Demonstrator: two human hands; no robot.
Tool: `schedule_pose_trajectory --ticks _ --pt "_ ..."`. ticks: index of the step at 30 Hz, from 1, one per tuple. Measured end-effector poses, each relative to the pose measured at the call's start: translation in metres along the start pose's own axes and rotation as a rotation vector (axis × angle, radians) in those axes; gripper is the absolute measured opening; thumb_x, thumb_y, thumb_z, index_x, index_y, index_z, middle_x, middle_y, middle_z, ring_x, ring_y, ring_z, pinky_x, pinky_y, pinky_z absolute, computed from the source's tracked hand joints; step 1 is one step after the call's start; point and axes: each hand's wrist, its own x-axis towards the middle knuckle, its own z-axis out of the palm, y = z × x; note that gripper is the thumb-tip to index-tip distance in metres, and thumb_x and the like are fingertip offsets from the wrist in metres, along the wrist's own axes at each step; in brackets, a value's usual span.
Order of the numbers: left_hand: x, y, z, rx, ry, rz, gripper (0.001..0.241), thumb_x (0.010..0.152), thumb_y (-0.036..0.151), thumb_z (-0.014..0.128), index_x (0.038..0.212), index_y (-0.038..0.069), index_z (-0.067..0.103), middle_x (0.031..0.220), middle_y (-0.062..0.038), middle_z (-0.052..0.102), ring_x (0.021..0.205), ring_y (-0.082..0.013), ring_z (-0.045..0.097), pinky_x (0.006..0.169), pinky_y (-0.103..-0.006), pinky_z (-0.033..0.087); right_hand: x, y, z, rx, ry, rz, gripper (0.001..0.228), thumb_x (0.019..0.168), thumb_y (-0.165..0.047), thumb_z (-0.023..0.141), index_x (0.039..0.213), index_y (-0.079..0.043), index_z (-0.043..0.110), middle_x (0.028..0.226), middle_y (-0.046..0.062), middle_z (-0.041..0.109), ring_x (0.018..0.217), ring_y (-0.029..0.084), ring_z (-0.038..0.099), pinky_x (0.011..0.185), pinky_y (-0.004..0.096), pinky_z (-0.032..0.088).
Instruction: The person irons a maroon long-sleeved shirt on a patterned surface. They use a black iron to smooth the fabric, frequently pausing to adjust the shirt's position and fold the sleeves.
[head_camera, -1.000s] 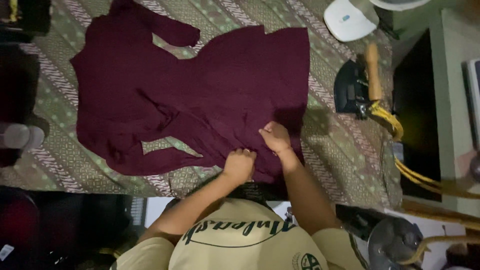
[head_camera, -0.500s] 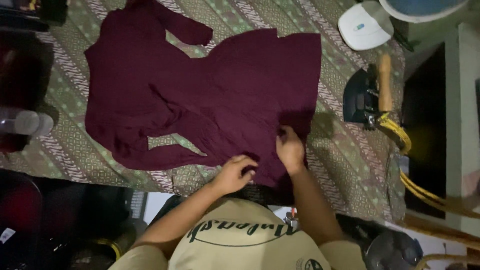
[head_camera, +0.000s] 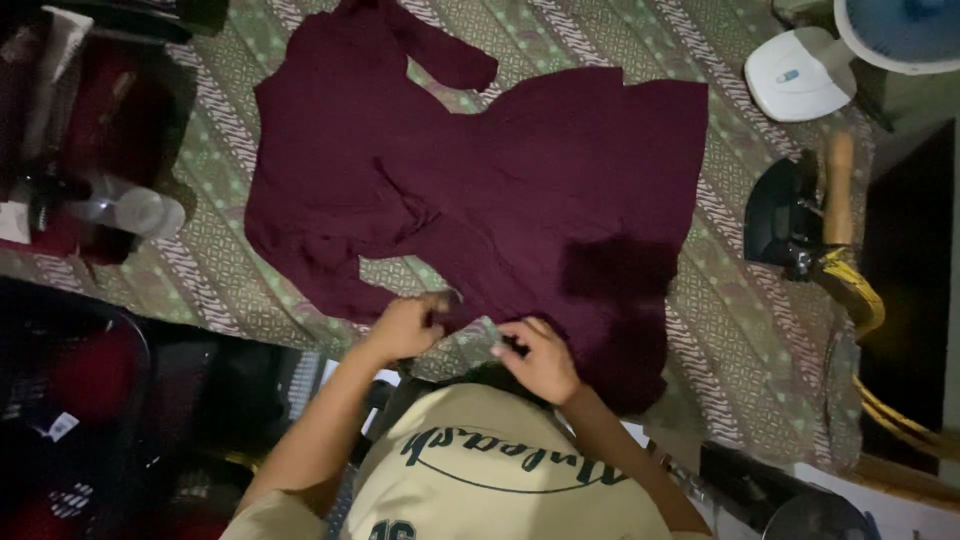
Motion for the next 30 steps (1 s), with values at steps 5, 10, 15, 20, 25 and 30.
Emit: schedule_pose_trajectory --ticks 5,10,15,20,25,30 --pt "-0.056 -0.02 -0.13 -0.564 -0.294 0.313 0.035 0.069 0.006 0.066 0.102 -0.001 0.077 0.098 -0.027 0.079 0.101 -0.0361 0.073 0.092 -0.05 0.052 0.023 -0.084 0.023 -0.193 -0.264 -0.224 0.056 0.093 -0.015 0.07 0.147 -0.022 0.056 0.135 0.014 0.056 0.116 0.039 0.058 0.097 0.052 0.046" --pt "-0.036 -0.131 -0.2 -0.483 0.194 0.066 0.03 0.074 0.009 0.07 0.103 0.008 0.077 0.1 -0.016 0.077 0.1 -0.0335 0.069 0.091 -0.0493 0.051 0.041 -0.085 0.065 -0.058 -0.226 -0.219 0.018 0.092 -0.012 0.072 0.109 -0.009 0.075 0.099 0.014 0.073 0.096 0.036 0.067 0.087 0.046 0.054" --pt "0.034 -0.199 -0.177 0.566 0.616 -0.21 0.053 0.081 0.047 0.083 0.117 0.01 0.074 0.096 -0.019 0.071 0.089 -0.0403 0.071 0.07 -0.0543 0.051 0.031 -0.022 0.081 -0.081 -0.016 0.138 0.027 0.09 -0.026 0.076 0.116 -0.027 0.076 0.107 0.006 0.073 0.1 0.029 0.075 0.088 0.041 0.061" --pt "0.035 -0.08 -0.098 -0.035 0.136 0.091 0.032 0.089 0.039 0.069 0.112 0.02 0.077 0.104 -0.014 0.074 0.102 -0.0399 0.071 0.081 -0.0494 0.056 -0.022 0.035 0.05 -0.286 0.76 0.274 0.014 0.09 -0.023 0.078 0.085 -0.033 0.07 0.097 -0.01 0.075 0.085 0.019 0.071 0.077 0.033 0.056" --pt "0.049 -0.033 0.012 0.004 0.031 0.428 0.033 0.083 0.026 0.073 0.109 0.006 0.072 0.105 -0.019 0.069 0.101 -0.0402 0.068 0.082 -0.0486 0.054 -0.108 0.154 0.022 -0.307 1.142 0.737 0.06 0.081 -0.027 0.088 0.133 -0.009 0.063 0.12 0.02 0.063 0.116 0.04 0.061 0.102 0.05 0.047" --pt "0.049 0.014 0.028 0.153 0.304 0.856 0.039 0.075 0.025 0.079 0.11 0.011 0.069 0.109 -0.011 0.057 0.104 -0.0332 0.057 0.085 -0.0429 0.047 -0.152 0.223 0.049 -0.494 1.179 0.863 0.059 0.072 -0.041 0.097 0.104 0.003 0.074 0.101 0.03 0.066 0.099 0.049 0.066 0.089 0.053 0.052"
